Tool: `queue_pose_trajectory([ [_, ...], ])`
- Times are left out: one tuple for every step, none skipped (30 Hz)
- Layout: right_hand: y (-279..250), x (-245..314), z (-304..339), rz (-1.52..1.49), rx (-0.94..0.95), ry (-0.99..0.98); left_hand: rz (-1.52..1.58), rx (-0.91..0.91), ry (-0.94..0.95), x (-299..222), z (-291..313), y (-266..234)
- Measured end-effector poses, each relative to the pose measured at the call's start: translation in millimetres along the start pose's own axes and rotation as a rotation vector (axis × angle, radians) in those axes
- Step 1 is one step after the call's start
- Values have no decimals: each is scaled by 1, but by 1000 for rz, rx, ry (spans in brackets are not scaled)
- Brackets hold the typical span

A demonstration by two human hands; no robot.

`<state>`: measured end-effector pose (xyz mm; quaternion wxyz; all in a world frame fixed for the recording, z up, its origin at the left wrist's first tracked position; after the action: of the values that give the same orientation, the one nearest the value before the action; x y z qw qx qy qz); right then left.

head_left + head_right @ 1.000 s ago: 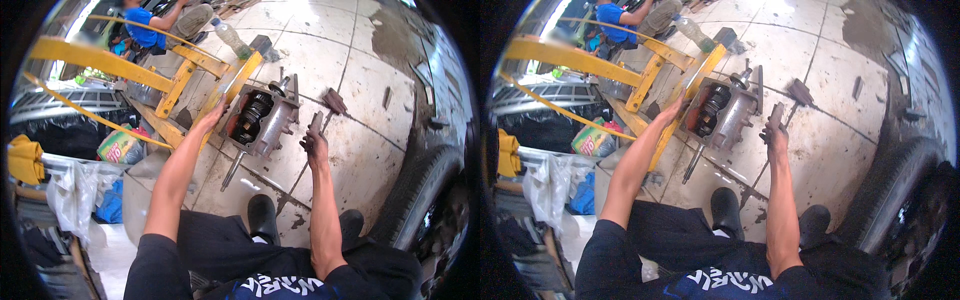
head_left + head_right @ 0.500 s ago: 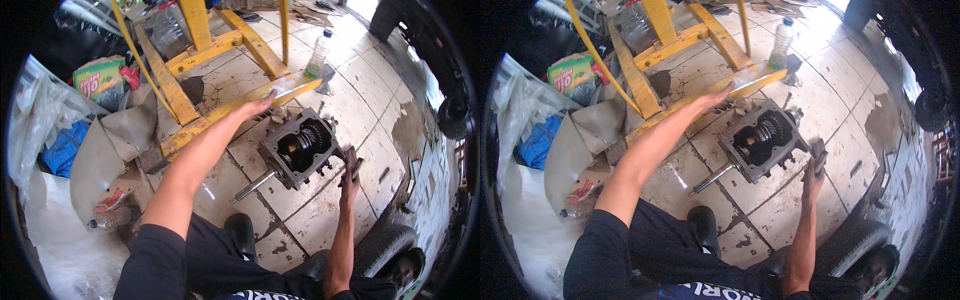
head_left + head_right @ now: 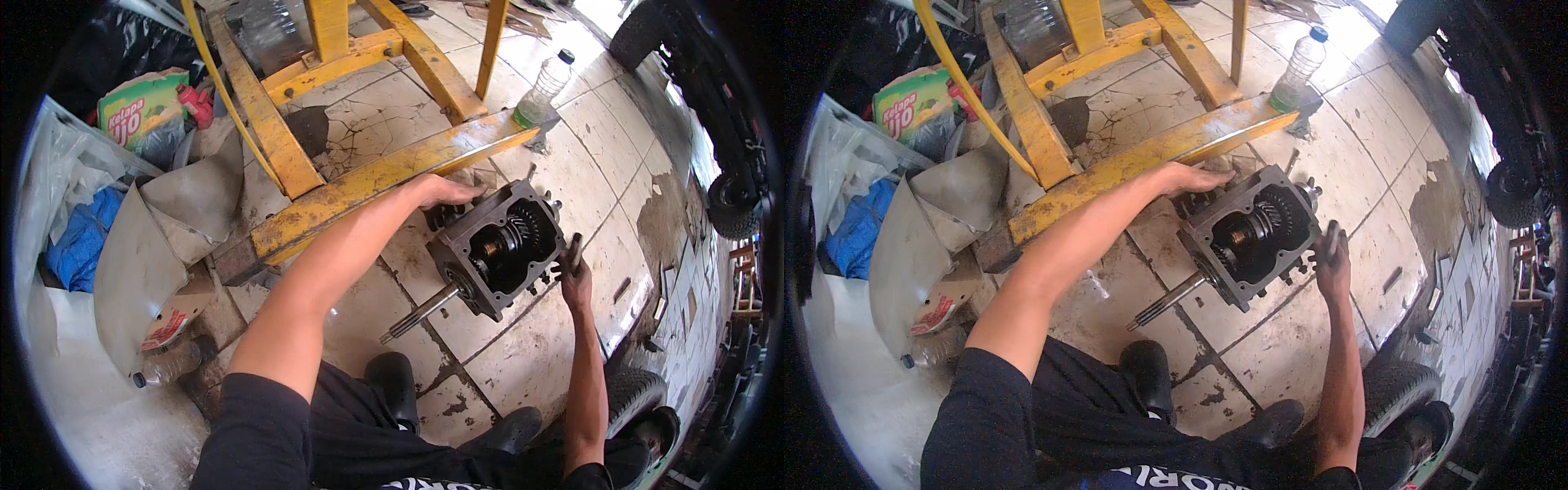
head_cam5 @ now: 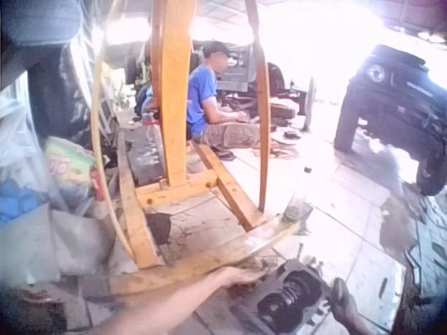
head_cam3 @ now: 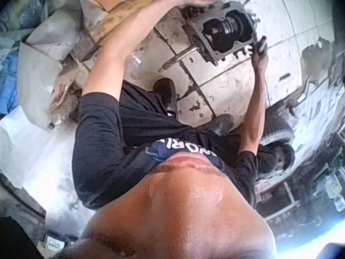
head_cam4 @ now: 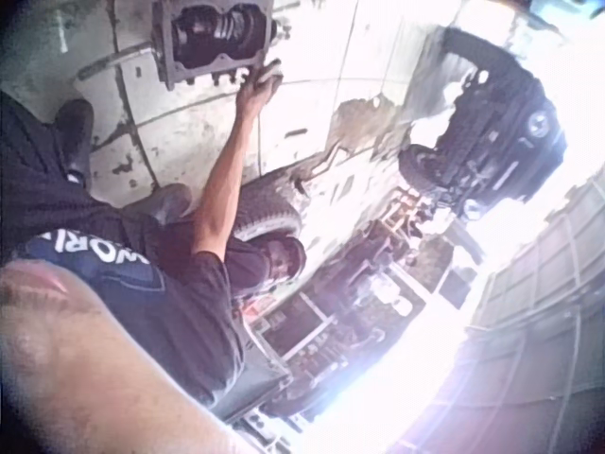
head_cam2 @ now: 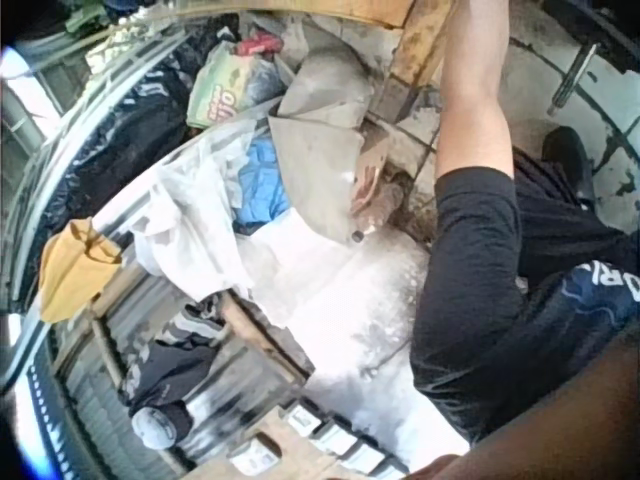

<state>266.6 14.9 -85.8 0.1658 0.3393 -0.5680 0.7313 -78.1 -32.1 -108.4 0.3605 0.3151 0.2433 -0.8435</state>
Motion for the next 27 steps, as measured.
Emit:
queue_pose_trajectory([
  [0, 9, -3, 58, 10, -64, -133, 20, 42, 5, 5, -1],
  [1, 17, -8, 97, 30, -157, -267, 36, 82, 12, 10, -3],
  [-4, 13, -8, 141, 36, -224, -414, 78, 135, 2, 13, 4],
  [-8, 5, -10, 174, 69, -277, -203, -7, 57, 0, 14, 7],
  [-9, 2, -8, 253, 41, -200, 4, -84, -31, -7, 22, 17],
  [-9, 12, -3, 276, 3, -229, 210, -183, -121, -9, 35, 18],
  [-7, 28, 1, 311, -25, -242, 221, -160, -212, 6, 46, 18],
  [-6, 42, 3, 342, -51, -264, 237, -148, -305, 32, 56, 18],
  [-2, 43, 3, 306, -60, -295, 257, -130, -399, 59, 66, 21],
  [1, 42, 1, 246, -58, -222, 278, -104, -504, 77, 78, 29],
  [-1, 38, 2, 197, -84, -263, 174, -48, -547, 79, 88, 40],
  [-5, 35, 4, 159, -110, -307, 77, 11, -580, 79, 96, 57],
  [-4, 29, 4, 174, -127, -281, -19, 70, -613, 78, 102, 73],
  [-6, 27, 3, 186, -126, -236, 17, 41, -535, 69, 105, 85],
  [-6, 35, 7, 165, -126, -247, 59, 17, -463, 67, 109, 98],
  [-9, 41, 11, 143, -127, -255, 98, -6, -391, 65, 112, 111],
  [-11, 36, 11, 152, -95, -259, 41, -67, -346, 42, 109, 123],
  [-11, 34, 14, 179, -75, -238, -135, -117, -392, 33, 109, 128],
  [-8, 33, 18, 205, -58, -215, -314, -164, -437, 22, 108, 131],
  [-8, 32, 23, 243, -38, -189, -487, -205, -471, 13, 104, 136],
  [-8, 30, 31, 287, -2, -145, -418, -208, -476, -2, 107, 147],
  [-7, 29, 37, 282, -11, -146, -462, -285, -437, -4, 104, 148],
  [-3, 29, 45, 298, -1, -147, -500, -371, -398, 2, 105, 149],
  [-2, 30, 53, 317, 6, -144, -506, -414, -380, 2, 107, 147],
  [-1, 32, 60, 292, -2, -153, -513, -459, -361, 2, 109, 143],
  [-2, 33, 66, 270, -32, -177, -518, -503, -339, 0, 111, 141],
  [0, 33, 70, 266, -35, -175, -568, -531, -337, -1, 112, 140],
])
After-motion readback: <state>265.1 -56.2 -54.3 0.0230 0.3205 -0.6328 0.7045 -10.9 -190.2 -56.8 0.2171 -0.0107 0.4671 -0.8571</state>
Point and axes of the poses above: each hand's wrist, its own z-axis away from the middle knuckle, its own y-axis out of the palm, x = y × z, the point moved 7 cm from there along -z, towards the middle knuckle, and after that the axes turned 3 degrees about z, right-handed, at the moved point
